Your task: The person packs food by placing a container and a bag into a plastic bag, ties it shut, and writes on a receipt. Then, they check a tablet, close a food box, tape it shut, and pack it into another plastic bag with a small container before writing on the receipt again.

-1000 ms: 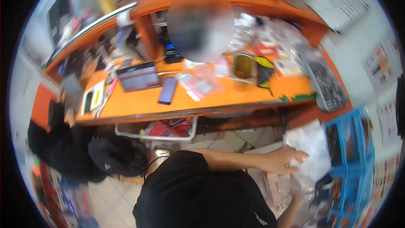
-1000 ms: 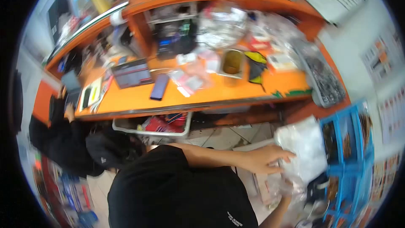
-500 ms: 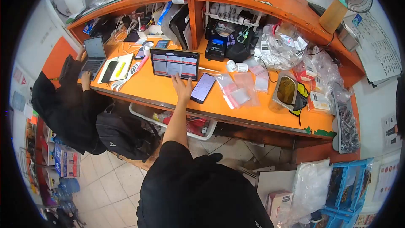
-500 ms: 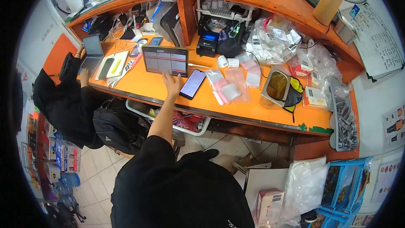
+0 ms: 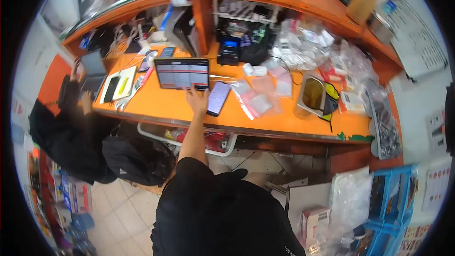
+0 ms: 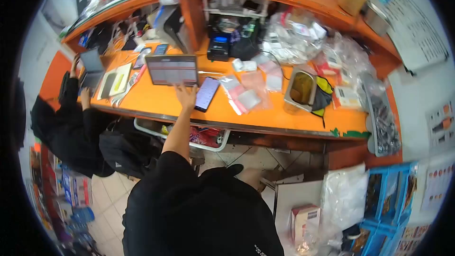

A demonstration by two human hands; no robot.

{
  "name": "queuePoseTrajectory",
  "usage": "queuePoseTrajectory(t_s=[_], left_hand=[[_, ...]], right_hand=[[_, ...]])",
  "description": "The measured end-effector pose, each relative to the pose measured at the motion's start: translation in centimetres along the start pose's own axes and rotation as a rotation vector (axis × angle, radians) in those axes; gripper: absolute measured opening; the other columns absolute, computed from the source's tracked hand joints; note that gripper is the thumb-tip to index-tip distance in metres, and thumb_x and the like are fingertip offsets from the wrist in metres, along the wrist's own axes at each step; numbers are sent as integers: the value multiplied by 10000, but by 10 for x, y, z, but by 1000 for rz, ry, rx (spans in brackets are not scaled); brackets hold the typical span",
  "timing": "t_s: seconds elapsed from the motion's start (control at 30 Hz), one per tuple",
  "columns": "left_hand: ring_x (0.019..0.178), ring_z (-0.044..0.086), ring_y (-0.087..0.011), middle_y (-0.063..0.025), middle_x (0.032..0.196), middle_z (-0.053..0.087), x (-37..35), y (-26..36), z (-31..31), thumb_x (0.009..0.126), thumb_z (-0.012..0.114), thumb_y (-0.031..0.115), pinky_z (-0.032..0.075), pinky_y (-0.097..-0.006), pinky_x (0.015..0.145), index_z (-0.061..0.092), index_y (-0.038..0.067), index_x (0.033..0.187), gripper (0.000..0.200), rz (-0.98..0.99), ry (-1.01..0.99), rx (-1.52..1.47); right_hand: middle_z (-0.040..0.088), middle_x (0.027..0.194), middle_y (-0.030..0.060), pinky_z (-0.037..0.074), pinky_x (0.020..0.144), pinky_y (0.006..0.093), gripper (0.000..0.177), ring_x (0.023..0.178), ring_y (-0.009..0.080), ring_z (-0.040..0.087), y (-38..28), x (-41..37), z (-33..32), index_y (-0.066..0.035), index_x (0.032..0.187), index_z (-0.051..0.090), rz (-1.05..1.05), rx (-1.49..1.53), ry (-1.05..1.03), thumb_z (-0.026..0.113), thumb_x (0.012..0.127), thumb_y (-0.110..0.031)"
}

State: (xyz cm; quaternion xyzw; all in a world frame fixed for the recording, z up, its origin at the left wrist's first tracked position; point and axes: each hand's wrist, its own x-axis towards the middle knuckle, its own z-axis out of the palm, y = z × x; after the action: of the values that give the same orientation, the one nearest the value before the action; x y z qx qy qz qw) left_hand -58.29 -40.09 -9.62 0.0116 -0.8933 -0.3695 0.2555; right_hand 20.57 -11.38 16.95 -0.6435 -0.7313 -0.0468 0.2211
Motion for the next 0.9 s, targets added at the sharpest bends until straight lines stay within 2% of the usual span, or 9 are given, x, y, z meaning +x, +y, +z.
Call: queuePoseTrajectory(t_s=[0.1, 0.13, 0.17, 0.37, 0.5, 0.63, 0.7, 0.73, 0.9], left_hand=[[1248, 323, -433, -308, 1317, 354, -9, 43, -14, 830, 622, 360, 210, -496, 1069, 437, -48, 1240, 607, 91, 101, 105], [1269, 301, -421, -299, 1347, 321, -26, 75, -15, 838, 626, 333, 225, -482, 1065, 410, -36, 1275, 611, 151, 161, -22], [1290, 279, -410, -290, 1377, 289, -47, 108, -9, 846, 629, 305, 241, -468, 1061, 382, -23, 1310, 619, 203, 204, -165], [1265, 302, -318, -194, 1349, 308, -304, 328, -74, 766, 638, 205, 193, -403, 1080, 259, -56, 1348, 742, 755, -1111, -1076], [1248, 320, -369, -236, 1285, 373, -393, 398, -175, 640, 763, 324, 249, -438, 1045, 262, -65, 1335, 941, 1265, -1245, -1200], [983, 517, -217, -100, 1081, 523, -413, 435, -171, 714, 717, 58, 399, -380, 857, 411, 16, 1240, 610, 1162, -1774, -920], [868, 515, -120, -36, 1013, 528, -391, 454, -169, 730, 680, 7, 407, -289, 788, 440, 47, 1209, 538, 485, -2463, -971], [868, 515, -120, -36, 1013, 528, -378, 460, -172, 730, 680, 7, 407, -289, 788, 440, 47, 1209, 538, 492, -2470, -961], [915, 485, -74, -35, 1123, 511, -309, 469, -207, 748, 627, -55, 378, -224, 818, 404, 38, 1262, 568, 640, -2713, -980]], right_hand=[[567, 1184, 215, 407, 966, 398, 597, 1115, 351, 530, 7, -13, 11, 27, 1242, 503, -272, 504, -180, 586, 860, -424], [520, 1256, 222, 391, 989, 401, 683, 1164, 350, 498, 25, -21, 31, 21, 1294, 454, 303, -286, -57, 611, 835, -459], [475, 1294, 236, 353, 1012, 441, 795, 1201, 368, 450, 10, -39, 39, -6, 1298, 457, 335, -404, 80, 639, 763, -565], [606, 1035, 265, 471, 823, 470, 536, 970, 420, 584, -11, -54, 47, -31, 1194, 495, 570, -125, 5, 679, 751, -270], [628, 872, 213, 485, 725, 456, 450, 842, 380, 612, -5, -62, 51, -32, 1104, 518, 600, -113, 62, 684, 721, -198], [572, 749, 73, 498, 665, 350, 373, 692, 203, 574, -17, -85, 14, -37, 1083, 502, 600, 478, -28, 638, 735, -48], [527, 776, 31, 485, 645, 312, 380, 697, 148, 530, -43, -87, -6, -49, 1101, 489, 567, 880, 70, 616, 746, -6], [482, 803, -11, 472, 625, 273, 394, 702, 93, 487, -55, -85, -12, -60, 1120, 475, 495, 1277, 164, 593, 757, 35], [441, 930, -18, 446, 584, 227, 464, 731, 75, 490, -98, -70, -28, -86, 1192, 447, 343, 1245, 208, 589, 773, 55]])
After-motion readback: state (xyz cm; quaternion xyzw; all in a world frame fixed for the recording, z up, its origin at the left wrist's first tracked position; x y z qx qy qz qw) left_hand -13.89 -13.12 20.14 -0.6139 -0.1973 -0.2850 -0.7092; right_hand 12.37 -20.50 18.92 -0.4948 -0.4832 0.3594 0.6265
